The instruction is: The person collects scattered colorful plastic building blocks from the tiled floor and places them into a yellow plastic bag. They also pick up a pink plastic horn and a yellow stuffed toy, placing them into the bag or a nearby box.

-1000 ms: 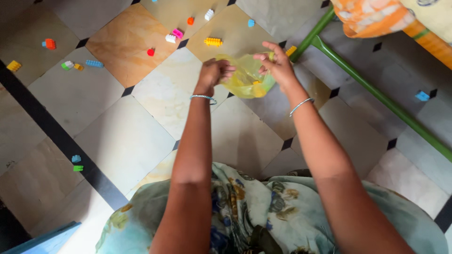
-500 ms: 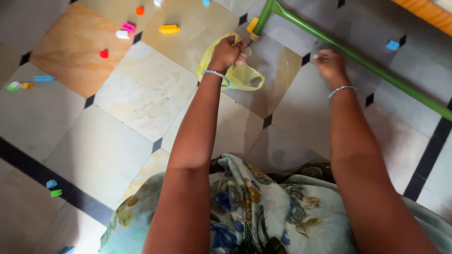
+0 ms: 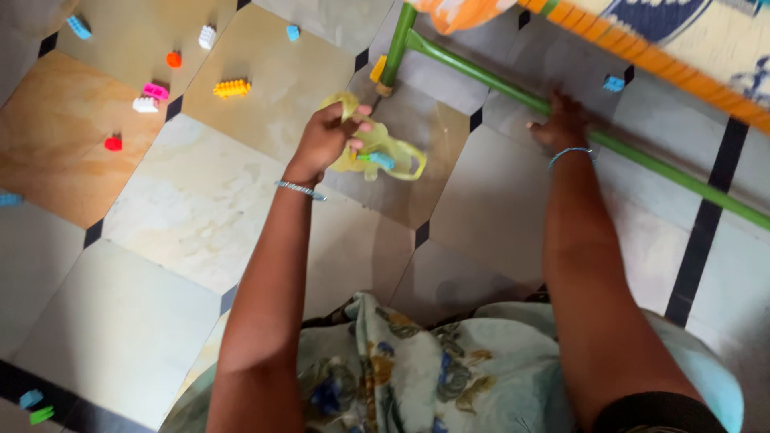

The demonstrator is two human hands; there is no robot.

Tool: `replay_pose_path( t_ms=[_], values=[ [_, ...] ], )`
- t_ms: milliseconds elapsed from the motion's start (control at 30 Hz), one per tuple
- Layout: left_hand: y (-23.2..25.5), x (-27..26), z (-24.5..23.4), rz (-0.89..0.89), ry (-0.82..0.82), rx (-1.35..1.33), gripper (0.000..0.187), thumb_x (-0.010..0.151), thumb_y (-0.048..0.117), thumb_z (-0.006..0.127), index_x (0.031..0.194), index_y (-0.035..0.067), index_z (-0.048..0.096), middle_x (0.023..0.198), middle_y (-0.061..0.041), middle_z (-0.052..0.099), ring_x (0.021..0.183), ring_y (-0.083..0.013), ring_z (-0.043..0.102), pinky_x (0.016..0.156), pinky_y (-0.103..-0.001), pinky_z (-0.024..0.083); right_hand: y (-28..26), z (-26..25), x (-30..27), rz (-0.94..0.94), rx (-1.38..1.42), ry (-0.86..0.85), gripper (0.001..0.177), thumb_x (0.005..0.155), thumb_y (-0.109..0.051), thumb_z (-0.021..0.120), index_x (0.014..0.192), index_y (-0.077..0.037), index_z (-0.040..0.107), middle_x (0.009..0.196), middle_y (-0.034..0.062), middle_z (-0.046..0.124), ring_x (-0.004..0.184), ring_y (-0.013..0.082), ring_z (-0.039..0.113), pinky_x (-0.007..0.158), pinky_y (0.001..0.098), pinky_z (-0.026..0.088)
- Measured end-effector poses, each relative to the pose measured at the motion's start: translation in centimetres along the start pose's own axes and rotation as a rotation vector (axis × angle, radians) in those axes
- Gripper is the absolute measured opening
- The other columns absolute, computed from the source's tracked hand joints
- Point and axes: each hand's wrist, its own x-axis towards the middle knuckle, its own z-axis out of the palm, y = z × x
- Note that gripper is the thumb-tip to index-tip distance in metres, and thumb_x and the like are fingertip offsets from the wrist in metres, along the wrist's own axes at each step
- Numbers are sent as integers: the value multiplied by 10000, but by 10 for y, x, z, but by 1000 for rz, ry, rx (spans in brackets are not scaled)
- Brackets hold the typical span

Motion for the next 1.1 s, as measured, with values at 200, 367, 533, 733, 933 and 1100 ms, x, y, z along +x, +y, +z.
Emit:
replay_pose_path(
  t_ms=[200, 367, 533, 733, 933, 1100],
  values=[
    [-6, 27, 31, -61, -37, -186, 392, 993, 50, 546, 1376, 21, 623, 1092, -91, 749, 779, -113, 613, 690, -259, 530, 31, 21, 30, -91, 67, -17, 801, 1016, -765, 520, 1353, -48, 638, 1296, 263, 661, 1226, 458, 607, 1087, 527, 446],
    [0, 35, 86, -111, -141, -204, 488, 985, 35, 552, 1470, 57, 506, 1322, -7, 662, 1049, -111, 706, 798, -283, 592, 37, 29, 29, -187, 157, 59, 733, 1061, -722, 376, 1143, -105, 763, 1138, 224, 700, 1095, 455, 615, 992, 516, 435],
    [21, 33, 107, 4, -117, -180, 599, 976, 74, 591, 1555, 96, 440, 1239, -120, 738, 1101, -155, 697, 865, -278, 572, 16, -13, 29, 44, 128, -209, 866, 1054, -731, 256, 794, -78, 761, 826, 141, 767, 885, 351, 689, 962, 455, 514],
    [11, 33, 144, 21, -132, -217, 623, 1043, 187, 609, 1606, 103, 356, 1296, -122, 721, 1008, -239, 674, 834, -283, 580, 27, -17, 45, 136, 367, -392, 571, 1084, -426, 371, 869, -31, 724, 792, 73, 733, 696, 177, 662, 735, 356, 555],
    [-54, 70, 187, 141, -205, -256, 630, 1011, -38, 561, 1588, 64, 328, 1517, -149, 480, 1421, -214, 492, 883, -326, 647, 87, 22, 87, 226, 928, -356, 523, 1090, -413, 375, 929, -46, 711, 806, 59, 720, 695, 163, 646, 706, 352, 537],
    [-73, 73, 200, 178, -133, -226, 542, 1041, -61, 481, 1563, 37, 374, 1573, -118, 434, 1391, -226, 523, 856, -315, 651, 137, 39, 89, 361, 1219, 87, 485, 1087, -392, 387, 954, -47, 702, 825, 57, 717, 709, 162, 649, 707, 352, 542]
  ],
)
